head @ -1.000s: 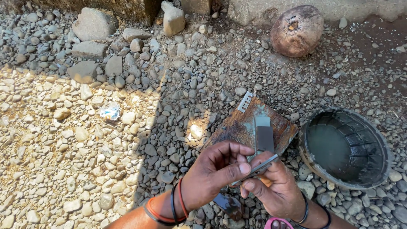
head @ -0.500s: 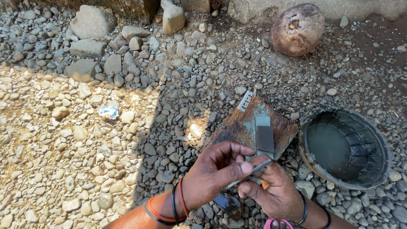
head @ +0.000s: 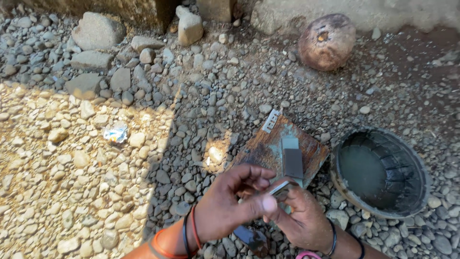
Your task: Sharpening a metal tool blade on a whetstone using water.
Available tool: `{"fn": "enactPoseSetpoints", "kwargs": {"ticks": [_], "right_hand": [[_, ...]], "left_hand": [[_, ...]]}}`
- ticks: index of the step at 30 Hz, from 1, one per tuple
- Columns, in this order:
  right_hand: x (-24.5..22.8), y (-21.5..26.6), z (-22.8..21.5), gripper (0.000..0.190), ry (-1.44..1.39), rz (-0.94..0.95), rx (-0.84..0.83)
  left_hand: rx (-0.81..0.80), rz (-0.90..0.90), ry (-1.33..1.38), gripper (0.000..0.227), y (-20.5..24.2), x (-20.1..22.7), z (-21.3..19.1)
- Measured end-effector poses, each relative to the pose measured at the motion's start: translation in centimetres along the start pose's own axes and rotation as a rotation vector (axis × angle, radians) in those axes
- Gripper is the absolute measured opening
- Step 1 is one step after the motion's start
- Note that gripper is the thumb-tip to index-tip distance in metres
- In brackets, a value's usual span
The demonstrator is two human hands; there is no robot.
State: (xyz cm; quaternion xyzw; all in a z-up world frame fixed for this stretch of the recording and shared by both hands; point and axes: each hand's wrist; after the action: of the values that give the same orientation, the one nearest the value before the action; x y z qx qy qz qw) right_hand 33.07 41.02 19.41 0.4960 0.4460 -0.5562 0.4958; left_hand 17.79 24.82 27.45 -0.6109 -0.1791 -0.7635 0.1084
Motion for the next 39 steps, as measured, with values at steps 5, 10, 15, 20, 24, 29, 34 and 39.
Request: {"fn": "enactPoseSetpoints", "kwargs": {"ticks": [5,10,15,20,24,29,34,39], "right_hand": [[0.6,-0.8,-0.5,0.028,0.136,0.065,0.027],[-1.8,-0.9,-2.1,0.059,-0.122,0.300,-0.094],[-1.4,-1.0,-3.9,0.088,-0.477,0.339,-0.228],[-0.4,-0.2,-5.4,0.083,-0.586,0.333,-0.238],[-1.0,0.2,-6.4,0.083,-0.542,0.353,-0.255],[0.4,2.2,-12.0,0.087,-0.380,0.230,-0.156],[5.6,5.2,-27.2,0.069,0.131,0.090,0.284],[9.9,4.7,-31.1,0.080,1.258,0.974,0.401]], "left_hand": [[0.097,0.203,-0.312,0.027,-0.5,-0.1,-0.1],[0.055,0.205,-0.275,0.011,-1.2,-0.9,-0.5],[-0.101,0.261,-0.309,0.007,-2.1,-1.5,-0.3],[-0.180,0.255,-0.330,0.009,-3.4,-1.9,-0.2],[-0.217,0.255,-0.358,0.015,-4.4,-3.4,-0.1],[-0.131,0.260,-0.363,0.041,-5.1,-1.2,0.8],[0.000,0.158,-0.437,0.044,-4.6,-2.0,-2.0],[0.154,-0.026,-0.561,0.042,-4.5,-1.7,-3.7]]}}
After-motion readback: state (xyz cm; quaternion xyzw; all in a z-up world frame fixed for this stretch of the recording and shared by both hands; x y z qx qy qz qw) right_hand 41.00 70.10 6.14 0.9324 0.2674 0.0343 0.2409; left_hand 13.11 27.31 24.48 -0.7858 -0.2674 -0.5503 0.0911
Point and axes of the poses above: each hand's wrist, its own y-axis away from the middle knuckle, its own z-axis out of the palm, x = y × z, and after that the axes turned 2 degrees about -x, right-handed
